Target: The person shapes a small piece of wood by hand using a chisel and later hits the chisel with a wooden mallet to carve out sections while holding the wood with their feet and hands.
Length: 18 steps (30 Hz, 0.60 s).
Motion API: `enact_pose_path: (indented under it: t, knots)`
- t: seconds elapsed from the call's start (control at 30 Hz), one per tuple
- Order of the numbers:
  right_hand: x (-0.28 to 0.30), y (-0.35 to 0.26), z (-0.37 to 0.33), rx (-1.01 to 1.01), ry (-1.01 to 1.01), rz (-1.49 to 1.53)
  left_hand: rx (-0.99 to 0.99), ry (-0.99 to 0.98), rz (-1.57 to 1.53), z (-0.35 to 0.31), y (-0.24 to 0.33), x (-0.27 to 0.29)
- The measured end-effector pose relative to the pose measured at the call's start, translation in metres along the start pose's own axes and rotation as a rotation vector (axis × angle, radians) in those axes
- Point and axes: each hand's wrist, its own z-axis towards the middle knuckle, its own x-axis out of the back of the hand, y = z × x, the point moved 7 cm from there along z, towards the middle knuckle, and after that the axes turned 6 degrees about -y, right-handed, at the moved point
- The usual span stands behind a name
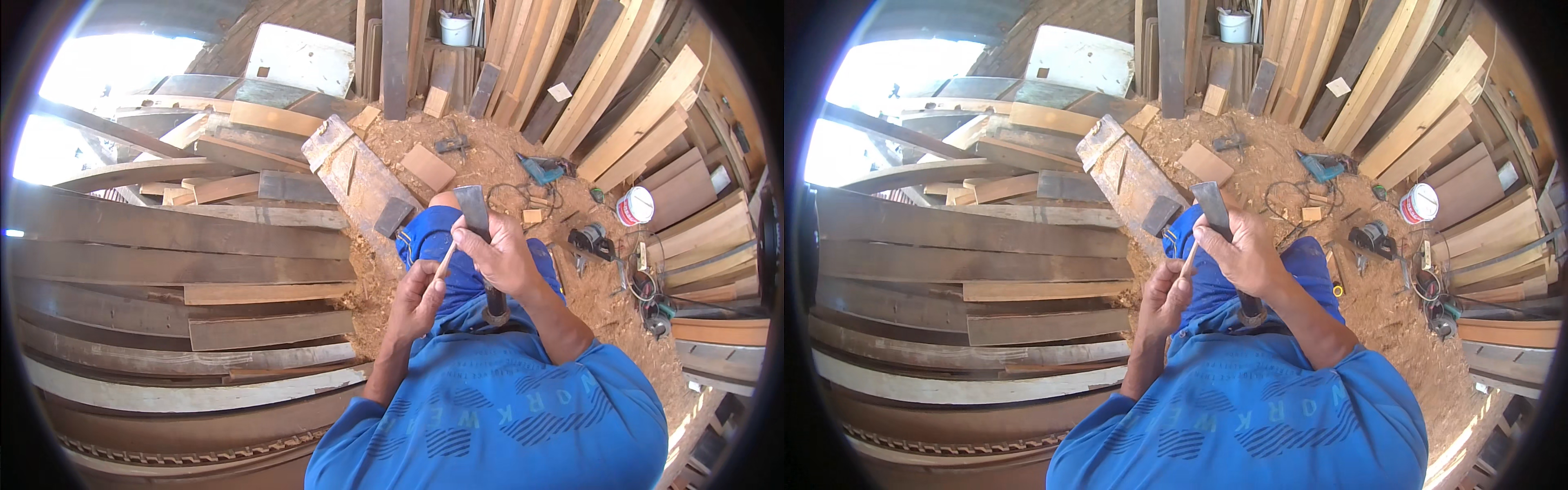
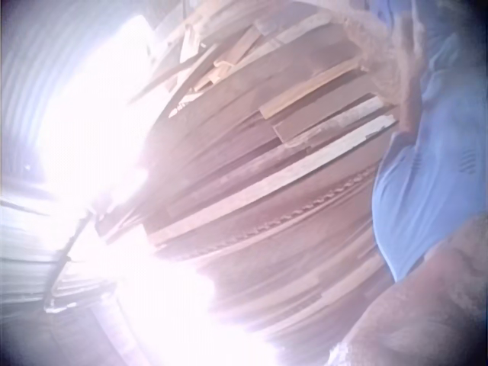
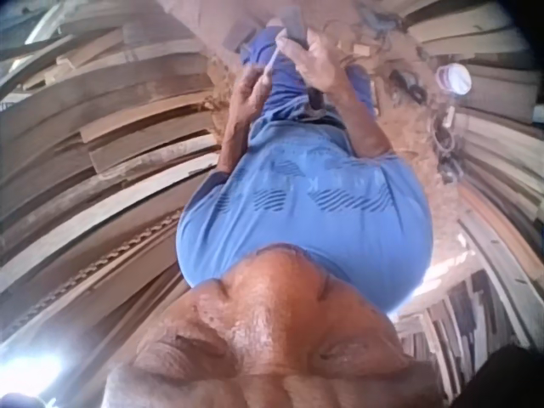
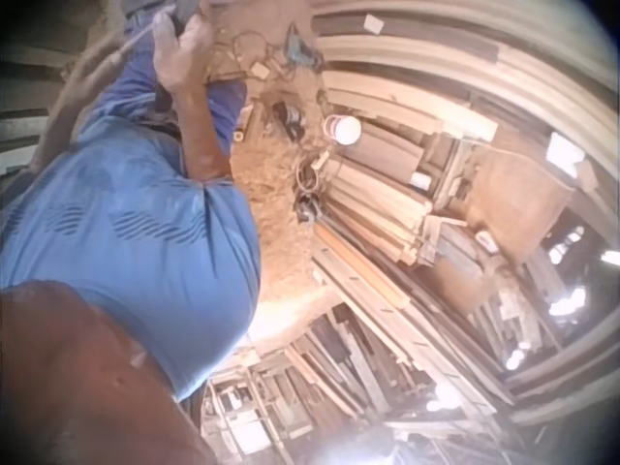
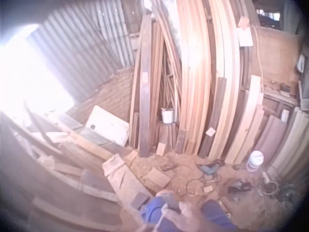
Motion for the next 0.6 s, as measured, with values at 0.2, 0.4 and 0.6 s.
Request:
enact_pose_path:
  t: [0.2,0.4,0.6]
  knots:
    - [0.001,0.015,0.0,-0.051,-0.063,-0.083,0.133,-0.168,-0.142,0.004,-0.009,-0.01]
    - [-0.035,0.017,-0.017,-0.211,-0.01,0.82,0.142,-0.007,-0.451,0.012,-0.017,0.008]
    - [-0.077,0.015,-0.035,-0.386,-0.259,0.804,0.024,0.075,-0.12,0.016,-0.004,0.021]
